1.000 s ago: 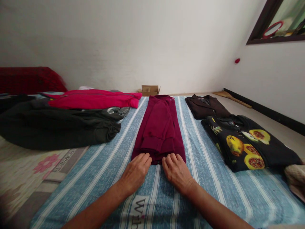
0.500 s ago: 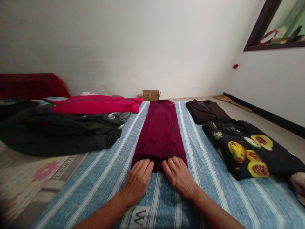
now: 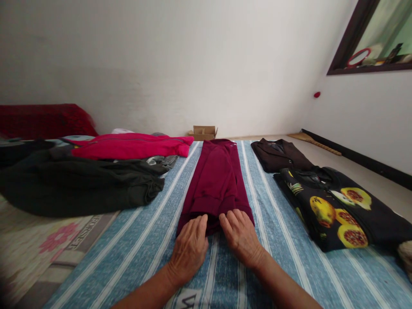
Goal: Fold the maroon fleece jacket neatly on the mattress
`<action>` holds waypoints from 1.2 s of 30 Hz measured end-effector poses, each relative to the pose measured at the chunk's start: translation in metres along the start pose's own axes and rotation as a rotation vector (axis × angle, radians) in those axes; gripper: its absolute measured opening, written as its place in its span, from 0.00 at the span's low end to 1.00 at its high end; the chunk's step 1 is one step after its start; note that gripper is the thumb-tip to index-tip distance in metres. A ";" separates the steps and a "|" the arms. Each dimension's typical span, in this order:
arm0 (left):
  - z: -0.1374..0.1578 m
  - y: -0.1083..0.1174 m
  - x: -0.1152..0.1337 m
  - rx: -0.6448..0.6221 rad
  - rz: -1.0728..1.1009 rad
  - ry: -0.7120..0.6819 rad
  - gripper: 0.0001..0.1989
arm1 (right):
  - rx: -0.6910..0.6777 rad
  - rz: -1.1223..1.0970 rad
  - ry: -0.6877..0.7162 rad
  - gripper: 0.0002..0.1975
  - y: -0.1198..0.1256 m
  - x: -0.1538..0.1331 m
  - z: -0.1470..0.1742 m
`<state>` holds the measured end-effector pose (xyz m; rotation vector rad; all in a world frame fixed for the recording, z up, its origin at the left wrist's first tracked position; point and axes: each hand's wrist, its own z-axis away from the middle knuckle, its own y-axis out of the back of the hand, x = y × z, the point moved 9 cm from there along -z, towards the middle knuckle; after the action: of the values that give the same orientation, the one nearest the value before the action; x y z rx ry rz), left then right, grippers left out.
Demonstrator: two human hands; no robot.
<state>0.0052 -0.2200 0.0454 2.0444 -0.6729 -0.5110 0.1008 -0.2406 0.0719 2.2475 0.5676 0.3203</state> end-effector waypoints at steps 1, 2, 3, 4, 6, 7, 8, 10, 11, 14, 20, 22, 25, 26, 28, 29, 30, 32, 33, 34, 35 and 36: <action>-0.001 0.001 -0.001 0.015 -0.018 -0.001 0.24 | 0.006 0.000 -0.001 0.17 0.000 0.000 0.000; -0.002 0.001 -0.001 0.026 -0.033 -0.005 0.24 | 0.013 0.002 0.000 0.16 0.001 0.000 -0.001; -0.003 0.002 -0.002 0.033 -0.046 -0.013 0.23 | 0.020 0.005 0.003 0.16 0.002 0.000 0.000; -0.004 0.001 -0.003 0.036 -0.057 -0.022 0.23 | 0.026 0.009 0.006 0.16 0.002 -0.001 0.000; -0.006 0.001 -0.003 0.037 -0.072 -0.051 0.22 | 0.044 0.025 0.011 0.16 0.003 -0.003 0.003; -0.007 0.001 -0.004 0.034 -0.073 -0.064 0.21 | 0.054 0.033 0.014 0.17 0.004 -0.004 0.004; -0.007 0.000 -0.004 0.029 -0.069 -0.077 0.21 | 0.064 0.041 0.015 0.17 0.004 -0.006 0.006; -0.009 -0.002 -0.005 0.010 -0.052 -0.098 0.20 | 0.067 0.049 0.017 0.17 0.002 -0.007 0.010; -0.010 -0.003 -0.005 -0.003 -0.042 -0.106 0.19 | 0.064 0.047 0.017 0.17 0.001 -0.008 0.012; -0.015 -0.004 -0.007 -0.063 -0.021 -0.109 0.18 | 0.046 0.050 0.006 0.17 -0.004 -0.009 0.017; -0.029 -0.004 -0.015 -0.226 0.054 -0.053 0.15 | 0.071 0.188 -0.120 0.18 -0.006 -0.012 0.026; -0.033 -0.003 -0.016 -0.264 0.072 -0.043 0.14 | 0.066 0.232 -0.171 0.19 -0.006 -0.014 0.029; -0.037 -0.003 -0.017 -0.310 0.077 -0.036 0.13 | 0.051 0.275 -0.234 0.19 -0.003 -0.018 0.034; -0.038 -0.003 -0.017 -0.322 0.078 -0.032 0.13 | 0.049 0.283 -0.253 0.19 -0.002 -0.019 0.035; -0.040 -0.003 -0.018 -0.334 0.080 -0.030 0.13 | 0.056 0.284 -0.277 0.20 0.001 -0.021 0.035; -0.041 -0.002 -0.018 -0.332 0.081 -0.030 0.13 | 0.061 0.277 -0.280 0.20 0.003 -0.023 0.033; -0.042 0.000 -0.018 -0.323 0.081 -0.031 0.13 | 0.065 0.268 -0.282 0.20 0.004 -0.024 0.032; -0.045 0.003 -0.019 -0.302 0.085 -0.033 0.13 | 0.063 0.254 -0.294 0.20 0.005 -0.025 0.027; -0.047 0.005 -0.020 -0.295 0.089 -0.032 0.13 | 0.059 0.251 -0.302 0.19 0.005 -0.025 0.024; -0.049 0.006 -0.021 -0.293 0.094 -0.028 0.13 | 0.057 0.252 -0.308 0.19 0.004 -0.025 0.020; -0.051 0.006 -0.022 -0.293 0.100 -0.023 0.13 | 0.059 0.253 -0.307 0.19 0.002 -0.025 0.016; -0.053 0.007 -0.024 -0.293 0.106 -0.019 0.12 | 0.065 0.252 -0.300 0.19 0.000 -0.025 0.012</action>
<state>0.0163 -0.1748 0.0809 1.7224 -0.6717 -0.5338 0.0837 -0.2610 0.0626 2.3745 0.1393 0.0859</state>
